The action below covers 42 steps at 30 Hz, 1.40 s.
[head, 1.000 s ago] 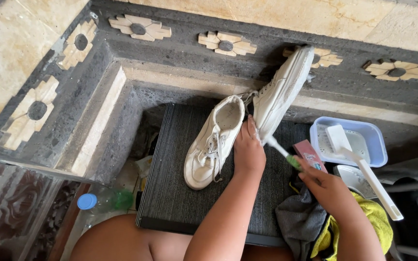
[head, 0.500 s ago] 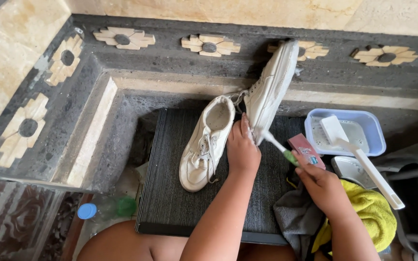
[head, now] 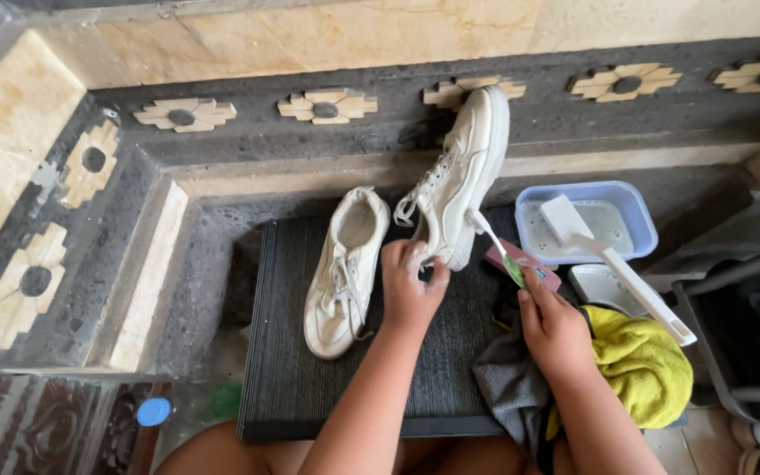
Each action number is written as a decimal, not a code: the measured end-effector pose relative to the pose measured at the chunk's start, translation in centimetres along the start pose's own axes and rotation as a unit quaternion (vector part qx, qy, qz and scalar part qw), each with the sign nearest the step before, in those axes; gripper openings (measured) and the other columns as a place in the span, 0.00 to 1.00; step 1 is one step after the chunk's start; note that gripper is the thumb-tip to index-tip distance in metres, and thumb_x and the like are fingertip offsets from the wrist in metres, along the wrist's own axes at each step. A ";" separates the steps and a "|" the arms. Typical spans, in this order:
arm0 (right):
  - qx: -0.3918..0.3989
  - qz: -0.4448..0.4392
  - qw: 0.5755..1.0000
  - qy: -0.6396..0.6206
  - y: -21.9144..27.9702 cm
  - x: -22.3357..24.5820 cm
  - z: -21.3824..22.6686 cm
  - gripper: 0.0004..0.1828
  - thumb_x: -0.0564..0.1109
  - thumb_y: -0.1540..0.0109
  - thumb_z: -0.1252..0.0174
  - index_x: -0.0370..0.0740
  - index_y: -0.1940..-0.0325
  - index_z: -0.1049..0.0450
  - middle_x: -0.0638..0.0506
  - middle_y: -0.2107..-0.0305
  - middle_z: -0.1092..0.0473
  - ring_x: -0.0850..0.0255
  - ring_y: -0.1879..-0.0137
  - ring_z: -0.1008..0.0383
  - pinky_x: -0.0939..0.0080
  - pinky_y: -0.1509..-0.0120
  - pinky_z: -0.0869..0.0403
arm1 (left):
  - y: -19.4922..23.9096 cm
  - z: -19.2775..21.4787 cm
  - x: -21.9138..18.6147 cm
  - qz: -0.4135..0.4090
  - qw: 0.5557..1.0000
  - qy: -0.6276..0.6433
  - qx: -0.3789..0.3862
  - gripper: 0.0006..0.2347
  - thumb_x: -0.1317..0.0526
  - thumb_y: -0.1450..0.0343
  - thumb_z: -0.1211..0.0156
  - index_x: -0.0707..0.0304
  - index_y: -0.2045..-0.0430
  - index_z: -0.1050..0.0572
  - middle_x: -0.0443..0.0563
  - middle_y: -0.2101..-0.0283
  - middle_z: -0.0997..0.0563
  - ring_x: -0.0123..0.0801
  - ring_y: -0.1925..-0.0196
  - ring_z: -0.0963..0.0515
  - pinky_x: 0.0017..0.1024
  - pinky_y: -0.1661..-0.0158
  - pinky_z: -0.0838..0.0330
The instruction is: The person scrubs the sole and upper of a white sneaker with a toothbrush, then wipes it with a yellow cloth. They tie the laces and continue scrubbing the shoe's surface.
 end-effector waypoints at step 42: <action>-0.069 0.167 0.946 0.270 3.6 0.5 0.3 0.12 0.64 0.36 0.42 0.62 0.57 0.22 0.63 0.70 0.28 0.63 0.54 0.23 0.60 0.48 0.26 | 2.5 5.4 0.6 0.308 0.932 0.115 0.154 0.19 0.50 0.28 0.38 0.74 0.65 0.22 0.72 0.68 0.19 0.58 0.66 0.16 0.41 0.75 0.22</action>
Point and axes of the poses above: each hand's wrist, its own y-axis away from the middle knuckle, its own z-axis out of the back of the hand, x = y × z, the point moved 2 cm from there along -y, towards the middle knuckle
